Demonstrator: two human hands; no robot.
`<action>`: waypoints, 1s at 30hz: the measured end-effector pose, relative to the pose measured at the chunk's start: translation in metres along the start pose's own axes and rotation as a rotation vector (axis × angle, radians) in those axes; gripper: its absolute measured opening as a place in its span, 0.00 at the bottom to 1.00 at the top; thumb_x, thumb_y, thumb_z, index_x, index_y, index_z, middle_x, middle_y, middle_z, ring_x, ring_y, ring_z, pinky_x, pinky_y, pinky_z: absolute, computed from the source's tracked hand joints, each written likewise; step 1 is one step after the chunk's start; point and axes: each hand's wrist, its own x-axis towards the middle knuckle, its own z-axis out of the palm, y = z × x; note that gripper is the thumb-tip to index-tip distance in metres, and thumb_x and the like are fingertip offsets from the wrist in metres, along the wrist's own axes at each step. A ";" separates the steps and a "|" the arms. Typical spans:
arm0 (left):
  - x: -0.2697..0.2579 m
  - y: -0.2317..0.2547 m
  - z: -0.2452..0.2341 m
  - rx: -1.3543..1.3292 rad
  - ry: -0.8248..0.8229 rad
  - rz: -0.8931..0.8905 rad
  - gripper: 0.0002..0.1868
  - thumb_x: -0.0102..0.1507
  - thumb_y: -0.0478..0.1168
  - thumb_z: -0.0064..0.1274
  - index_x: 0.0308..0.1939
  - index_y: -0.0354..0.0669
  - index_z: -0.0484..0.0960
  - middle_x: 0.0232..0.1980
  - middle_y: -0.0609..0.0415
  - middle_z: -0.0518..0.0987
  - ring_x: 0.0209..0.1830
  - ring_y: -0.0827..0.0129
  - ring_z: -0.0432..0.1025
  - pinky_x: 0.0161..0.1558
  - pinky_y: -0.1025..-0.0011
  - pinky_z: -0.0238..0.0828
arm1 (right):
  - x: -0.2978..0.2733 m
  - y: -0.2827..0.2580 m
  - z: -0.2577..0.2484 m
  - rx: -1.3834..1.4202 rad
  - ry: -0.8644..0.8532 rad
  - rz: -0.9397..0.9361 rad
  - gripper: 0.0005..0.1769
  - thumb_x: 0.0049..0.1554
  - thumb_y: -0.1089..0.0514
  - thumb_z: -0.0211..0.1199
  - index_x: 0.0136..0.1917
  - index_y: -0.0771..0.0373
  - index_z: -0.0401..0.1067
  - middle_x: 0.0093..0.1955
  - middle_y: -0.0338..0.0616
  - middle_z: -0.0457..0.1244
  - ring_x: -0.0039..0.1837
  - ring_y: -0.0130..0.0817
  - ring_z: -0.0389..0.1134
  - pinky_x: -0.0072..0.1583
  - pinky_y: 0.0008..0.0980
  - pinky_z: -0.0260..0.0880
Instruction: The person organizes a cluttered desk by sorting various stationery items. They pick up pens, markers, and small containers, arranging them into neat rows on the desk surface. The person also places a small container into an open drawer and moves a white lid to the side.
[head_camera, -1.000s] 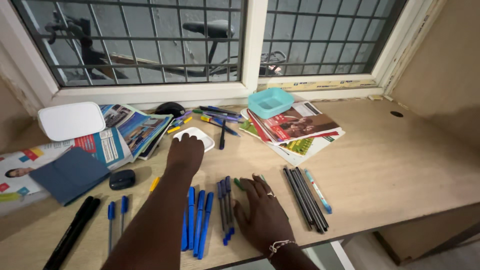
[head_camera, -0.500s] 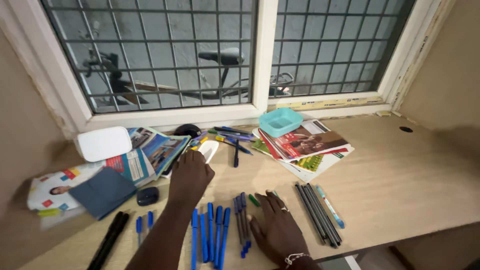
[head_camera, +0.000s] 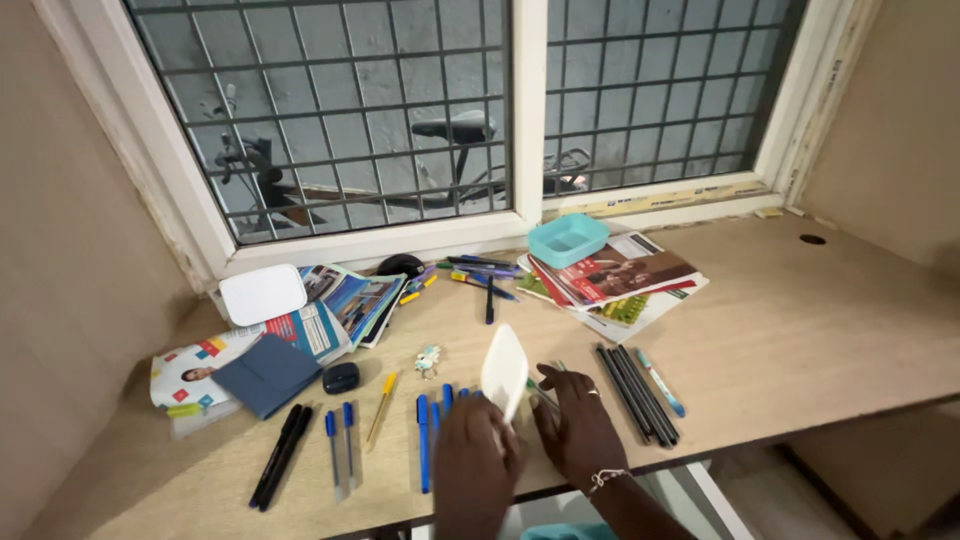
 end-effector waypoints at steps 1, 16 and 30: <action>-0.016 0.004 0.007 -0.054 0.010 -0.007 0.11 0.55 0.34 0.55 0.36 0.35 0.70 0.38 0.42 0.73 0.36 0.48 0.70 0.41 0.52 0.67 | 0.001 0.002 0.000 0.004 0.001 -0.014 0.29 0.55 0.58 0.61 0.69 0.62 0.63 0.58 0.52 0.65 0.66 0.54 0.62 0.65 0.49 0.64; -0.139 0.001 0.067 -0.038 0.101 0.138 0.12 0.50 0.35 0.58 0.36 0.40 0.77 0.40 0.42 0.78 0.35 0.49 0.78 0.38 0.57 0.80 | -0.075 -0.010 -0.025 0.697 0.228 0.304 0.19 0.67 0.54 0.48 0.66 0.63 0.70 0.53 0.42 0.67 0.53 0.28 0.67 0.55 0.28 0.68; -0.137 0.053 0.028 -0.128 -0.433 0.125 0.12 0.63 0.37 0.57 0.47 0.36 0.76 0.50 0.41 0.74 0.51 0.48 0.74 0.52 0.54 0.76 | -0.155 0.033 -0.051 1.138 0.248 0.693 0.22 0.64 0.52 0.48 0.67 0.66 0.64 0.41 0.47 0.66 0.36 0.33 0.63 0.36 0.36 0.65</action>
